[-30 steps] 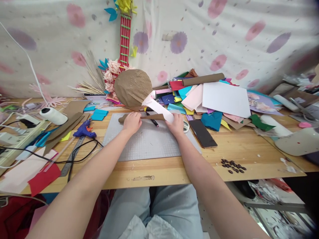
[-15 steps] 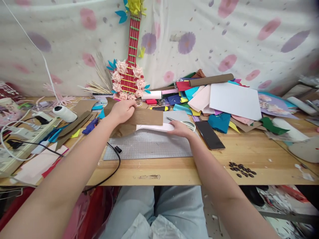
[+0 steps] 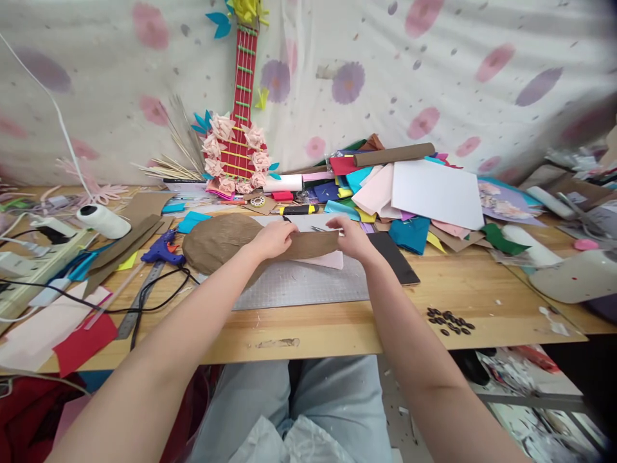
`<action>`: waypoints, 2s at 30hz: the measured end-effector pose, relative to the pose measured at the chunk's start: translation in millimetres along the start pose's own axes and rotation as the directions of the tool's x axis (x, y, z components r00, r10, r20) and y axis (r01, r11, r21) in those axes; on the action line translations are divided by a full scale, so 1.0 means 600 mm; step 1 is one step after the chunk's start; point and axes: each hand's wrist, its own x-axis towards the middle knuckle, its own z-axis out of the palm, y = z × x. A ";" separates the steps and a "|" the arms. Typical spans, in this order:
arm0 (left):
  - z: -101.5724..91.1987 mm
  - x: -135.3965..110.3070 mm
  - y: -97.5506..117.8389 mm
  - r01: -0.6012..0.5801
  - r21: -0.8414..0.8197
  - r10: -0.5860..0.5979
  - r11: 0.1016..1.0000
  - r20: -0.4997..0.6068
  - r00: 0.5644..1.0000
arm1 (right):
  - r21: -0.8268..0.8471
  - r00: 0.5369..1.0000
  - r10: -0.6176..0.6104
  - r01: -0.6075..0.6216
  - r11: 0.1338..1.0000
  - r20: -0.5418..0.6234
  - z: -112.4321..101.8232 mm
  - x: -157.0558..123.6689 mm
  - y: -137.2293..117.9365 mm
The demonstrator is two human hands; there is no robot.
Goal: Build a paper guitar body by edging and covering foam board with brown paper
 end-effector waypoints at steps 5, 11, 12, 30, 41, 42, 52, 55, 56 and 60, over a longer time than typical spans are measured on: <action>0.007 0.010 -0.010 -0.101 0.049 0.100 0.994 0.020 0.995 | -0.120 0.950 -0.105 0.072 0.990 -0.295 0.005 0.009 -0.052; 0.003 0.021 0.000 -0.163 0.109 0.158 0.981 0.045 0.986 | 0.049 0.989 -0.093 0.099 0.994 -0.112 0.067 0.016 -0.075; 0.004 0.021 -0.001 -0.150 0.115 0.148 0.982 0.023 0.989 | 0.058 0.994 -0.053 0.058 0.997 -0.092 0.078 0.015 -0.070; -0.034 -0.075 -0.075 0.128 -0.033 -0.131 0.991 -0.139 0.982 | -0.087 0.962 -0.272 0.273 0.958 0.027 0.077 0.024 -0.006; 0.003 -0.087 -0.076 -0.009 0.124 -0.016 0.992 0.202 0.979 | -0.129 0.927 -0.312 0.342 0.931 0.209 0.090 -0.005 -0.038; 0.001 -0.091 -0.080 -0.017 0.118 -0.009 0.993 0.211 0.977 | -0.153 0.933 -0.289 0.325 0.933 0.214 0.087 -0.008 -0.043; -0.036 -0.073 -0.052 0.027 0.141 -0.034 0.990 0.043 0.998 | -0.171 0.930 -0.287 0.329 0.929 0.229 0.087 -0.010 -0.042; -0.021 -0.053 -0.027 -0.032 0.096 0.032 0.995 -0.004 0.999 | -0.176 0.929 -0.296 0.337 0.925 0.222 0.090 -0.011 -0.042; -0.012 -0.047 -0.019 -0.067 0.074 0.066 0.995 0.021 0.998 | -0.184 0.929 -0.303 0.343 0.921 0.214 0.090 -0.012 -0.042; 0.025 -0.045 -0.003 -0.116 0.063 0.104 0.991 0.168 0.980 | -0.161 0.919 -0.332 0.368 0.916 0.213 0.090 -0.013 -0.041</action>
